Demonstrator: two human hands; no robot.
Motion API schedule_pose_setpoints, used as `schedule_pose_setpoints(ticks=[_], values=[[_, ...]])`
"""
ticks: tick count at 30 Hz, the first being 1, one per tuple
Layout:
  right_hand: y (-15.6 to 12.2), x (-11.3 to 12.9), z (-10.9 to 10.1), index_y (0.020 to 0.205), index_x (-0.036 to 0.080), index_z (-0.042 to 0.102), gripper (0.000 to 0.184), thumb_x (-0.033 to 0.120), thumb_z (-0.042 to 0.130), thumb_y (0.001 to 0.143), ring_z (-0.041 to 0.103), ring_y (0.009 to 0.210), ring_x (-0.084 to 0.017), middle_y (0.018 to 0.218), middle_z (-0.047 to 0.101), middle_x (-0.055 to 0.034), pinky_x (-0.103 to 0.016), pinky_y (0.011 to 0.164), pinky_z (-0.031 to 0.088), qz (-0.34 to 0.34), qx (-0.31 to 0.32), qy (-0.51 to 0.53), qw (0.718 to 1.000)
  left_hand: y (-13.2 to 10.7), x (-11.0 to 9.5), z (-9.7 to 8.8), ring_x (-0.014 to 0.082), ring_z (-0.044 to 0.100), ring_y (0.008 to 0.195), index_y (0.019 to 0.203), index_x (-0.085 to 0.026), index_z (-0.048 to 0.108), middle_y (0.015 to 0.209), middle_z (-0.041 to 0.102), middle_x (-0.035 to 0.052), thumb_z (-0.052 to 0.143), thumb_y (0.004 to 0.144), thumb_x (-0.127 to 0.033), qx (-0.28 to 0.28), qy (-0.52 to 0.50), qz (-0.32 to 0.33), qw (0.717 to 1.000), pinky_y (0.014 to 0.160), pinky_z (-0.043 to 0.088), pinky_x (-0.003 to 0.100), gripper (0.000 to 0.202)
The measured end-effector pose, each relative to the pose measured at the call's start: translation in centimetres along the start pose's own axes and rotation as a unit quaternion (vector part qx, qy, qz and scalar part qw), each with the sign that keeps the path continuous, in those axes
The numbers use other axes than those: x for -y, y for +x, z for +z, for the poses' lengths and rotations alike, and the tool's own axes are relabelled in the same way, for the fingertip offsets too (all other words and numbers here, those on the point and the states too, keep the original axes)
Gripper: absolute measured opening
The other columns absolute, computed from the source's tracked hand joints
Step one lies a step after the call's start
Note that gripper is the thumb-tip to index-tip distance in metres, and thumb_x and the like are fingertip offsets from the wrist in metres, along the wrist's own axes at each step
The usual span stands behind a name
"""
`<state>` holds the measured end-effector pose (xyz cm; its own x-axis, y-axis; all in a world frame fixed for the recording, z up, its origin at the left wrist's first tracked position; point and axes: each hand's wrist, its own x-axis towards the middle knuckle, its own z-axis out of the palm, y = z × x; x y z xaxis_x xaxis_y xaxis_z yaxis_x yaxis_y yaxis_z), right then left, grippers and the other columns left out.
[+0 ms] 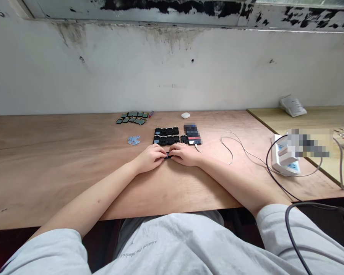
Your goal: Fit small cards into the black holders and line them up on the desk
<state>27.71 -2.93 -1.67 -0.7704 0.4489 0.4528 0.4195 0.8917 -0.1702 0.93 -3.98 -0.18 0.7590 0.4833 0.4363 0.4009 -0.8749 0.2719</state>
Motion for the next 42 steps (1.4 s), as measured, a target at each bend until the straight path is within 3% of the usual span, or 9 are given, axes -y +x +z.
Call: schedule_pose_setpoints(ticks=[14, 23, 29, 42], values=[[0.2, 0.1, -0.1, 0.116, 0.021, 0.075, 0.020, 0.020, 0.063, 0.100, 0.064, 0.110, -0.027, 0.122, 0.069, -0.0119, -0.043, 0.096, 0.054, 0.005, 0.006, 0.005, 1.000, 0.1, -0.6, -0.6, 0.0292, 0.057, 0.121, 0.119, -0.027, 0.076, 0.135, 0.067, 0.0101, 0.055, 0.101, -0.025, 0.055, 0.150, 0.037, 0.987, 0.104, 0.048, 0.049, 0.027], [0.3, 0.0, 0.0, 0.112, 0.022, 0.076, 0.019, 0.020, 0.061, 0.101, 0.064, 0.107, -0.026, 0.119, 0.068, -0.0119, -0.042, 0.094, 0.055, 0.010, -0.001, 0.006, 1.000, 0.6, -0.3, 0.2, 0.0295, 0.062, 0.113, 0.108, -0.026, 0.077, 0.125, 0.071, 0.0097, 0.058, 0.099, -0.028, 0.041, 0.119, -0.015, 0.992, 0.097, 0.051, 0.049, 0.020], [0.2, -0.1, 0.1, 0.114, 0.022, 0.075, 0.020, 0.021, 0.060, 0.101, 0.063, 0.109, -0.026, 0.120, 0.068, -0.0122, -0.043, 0.095, 0.056, 0.011, -0.001, 0.008, 1.000, 0.4, 0.4, 0.5, 0.0269, 0.065, 0.112, 0.118, -0.025, 0.075, 0.122, 0.074, 0.0087, 0.055, 0.102, -0.027, 0.015, 0.067, -0.019, 0.997, 0.100, 0.053, 0.046, 0.026], [0.2, -0.2, 0.1, 0.113, 0.021, 0.075, 0.019, 0.021, 0.061, 0.101, 0.064, 0.107, -0.026, 0.119, 0.068, -0.0120, -0.043, 0.094, 0.056, 0.015, -0.007, 0.010, 1.000, 1.1, 0.0, -0.1, 0.0273, 0.064, 0.105, 0.110, -0.022, 0.076, 0.114, 0.071, 0.0120, 0.052, 0.102, -0.026, 0.041, 0.099, 0.003, 0.994, 0.092, 0.054, 0.044, 0.025]])
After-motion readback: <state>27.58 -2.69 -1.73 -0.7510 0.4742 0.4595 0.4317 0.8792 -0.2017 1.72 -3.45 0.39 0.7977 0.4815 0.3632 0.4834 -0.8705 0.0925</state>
